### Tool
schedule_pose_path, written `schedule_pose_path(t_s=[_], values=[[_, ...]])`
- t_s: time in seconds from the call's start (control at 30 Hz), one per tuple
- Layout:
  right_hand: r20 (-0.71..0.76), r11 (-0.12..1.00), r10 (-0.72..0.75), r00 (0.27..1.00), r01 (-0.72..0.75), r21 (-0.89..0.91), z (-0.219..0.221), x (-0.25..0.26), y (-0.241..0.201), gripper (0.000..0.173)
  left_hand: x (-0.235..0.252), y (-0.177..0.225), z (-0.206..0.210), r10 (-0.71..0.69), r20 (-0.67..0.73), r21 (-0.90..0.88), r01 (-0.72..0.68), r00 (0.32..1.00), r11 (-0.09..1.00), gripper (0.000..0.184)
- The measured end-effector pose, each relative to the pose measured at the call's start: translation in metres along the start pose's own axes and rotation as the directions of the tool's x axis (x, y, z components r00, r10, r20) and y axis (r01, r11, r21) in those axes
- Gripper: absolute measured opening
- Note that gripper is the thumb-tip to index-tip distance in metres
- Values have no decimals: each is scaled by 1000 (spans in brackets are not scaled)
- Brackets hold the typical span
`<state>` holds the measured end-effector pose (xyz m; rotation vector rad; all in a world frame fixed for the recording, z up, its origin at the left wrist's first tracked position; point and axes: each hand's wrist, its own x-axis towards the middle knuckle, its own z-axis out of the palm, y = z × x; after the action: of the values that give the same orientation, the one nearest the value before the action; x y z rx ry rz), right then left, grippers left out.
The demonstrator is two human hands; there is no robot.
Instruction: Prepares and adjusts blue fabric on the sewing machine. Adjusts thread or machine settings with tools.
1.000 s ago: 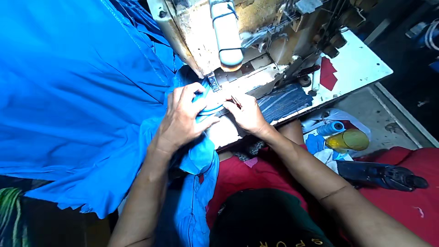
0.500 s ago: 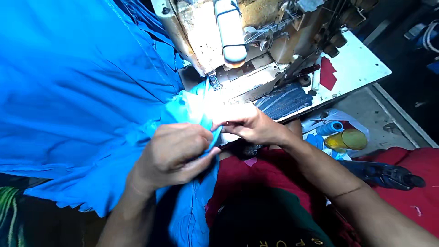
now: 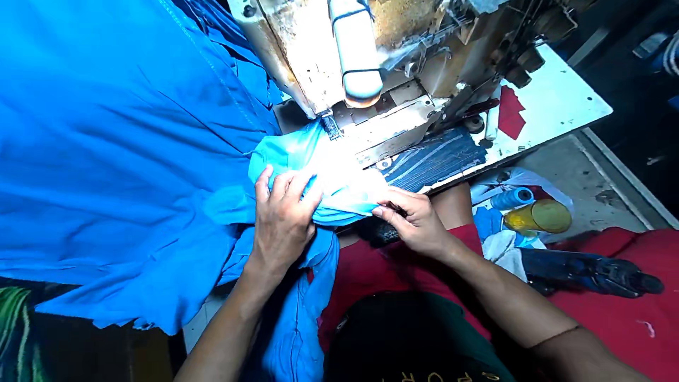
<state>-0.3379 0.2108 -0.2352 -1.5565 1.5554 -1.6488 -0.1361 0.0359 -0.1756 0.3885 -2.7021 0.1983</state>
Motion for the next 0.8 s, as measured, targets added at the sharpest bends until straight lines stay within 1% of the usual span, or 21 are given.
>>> schedule_pose_path(t_s=[0.13,0.3,0.4,0.47,0.57,0.63,0.7,0.73,0.8], values=[[-52,998,47,998,-48,-30,5,23,4,10,23,-17,-5,8,-18,20,-8,1000,1000,22],[-78,998,-8,997,2,-70,12,54,10,8,48,-41,-4,26,-32,43,-24,999,999,20],[-91,996,12,996,-20,-86,14,62,7,8,58,-57,2,33,-52,49,-31,998,998,23],[-106,997,21,994,-29,-74,16,66,6,8,61,-63,3,61,-62,-3,-61,996,998,23],[-150,998,-17,989,7,-67,21,76,9,11,62,-58,-5,130,-35,-156,-134,991,979,24],[-167,997,-37,985,24,-79,22,79,12,12,64,-52,-13,153,33,-211,-142,988,967,35],[-162,995,-51,985,36,-95,22,80,13,12,69,-59,-19,152,93,-158,-136,984,978,60],[-158,994,-56,986,41,-97,22,80,13,12,72,-68,-23,134,126,-107,-121,983,987,68],[-147,995,-57,987,44,-91,20,78,14,11,77,-94,-36,63,218,-23,-60,974,998,71]])
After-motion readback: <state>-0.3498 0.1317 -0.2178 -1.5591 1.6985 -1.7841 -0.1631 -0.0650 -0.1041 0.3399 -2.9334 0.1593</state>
